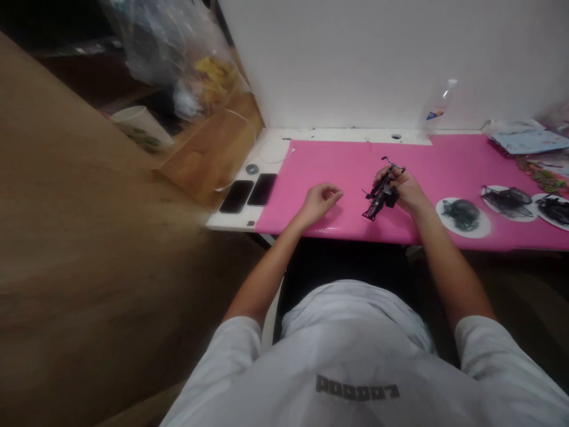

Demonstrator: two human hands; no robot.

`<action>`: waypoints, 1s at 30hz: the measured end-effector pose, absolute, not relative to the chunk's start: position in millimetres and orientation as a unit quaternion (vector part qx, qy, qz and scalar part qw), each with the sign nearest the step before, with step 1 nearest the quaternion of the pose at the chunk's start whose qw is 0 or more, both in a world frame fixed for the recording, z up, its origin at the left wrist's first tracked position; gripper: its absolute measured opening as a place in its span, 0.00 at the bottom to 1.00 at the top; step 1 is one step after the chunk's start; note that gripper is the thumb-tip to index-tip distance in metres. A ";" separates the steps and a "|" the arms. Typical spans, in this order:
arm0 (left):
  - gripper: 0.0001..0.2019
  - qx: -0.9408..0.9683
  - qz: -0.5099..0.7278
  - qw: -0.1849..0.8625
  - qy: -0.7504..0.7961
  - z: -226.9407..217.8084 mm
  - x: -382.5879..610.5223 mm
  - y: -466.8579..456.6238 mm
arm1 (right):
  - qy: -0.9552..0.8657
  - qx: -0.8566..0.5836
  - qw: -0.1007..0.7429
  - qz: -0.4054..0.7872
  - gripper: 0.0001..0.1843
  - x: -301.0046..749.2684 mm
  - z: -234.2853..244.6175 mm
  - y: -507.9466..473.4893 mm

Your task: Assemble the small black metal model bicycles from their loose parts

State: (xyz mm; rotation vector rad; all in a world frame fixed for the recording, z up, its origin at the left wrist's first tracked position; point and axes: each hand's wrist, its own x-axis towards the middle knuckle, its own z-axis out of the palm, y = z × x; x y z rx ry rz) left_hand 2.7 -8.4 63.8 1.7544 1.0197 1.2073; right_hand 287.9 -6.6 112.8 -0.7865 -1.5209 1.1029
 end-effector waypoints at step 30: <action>0.20 0.546 0.563 0.551 0.285 101.4 48.8 -70.6 | -0.630 -0.355 0.512 0.465 0.30 287.7 106.0 -5.4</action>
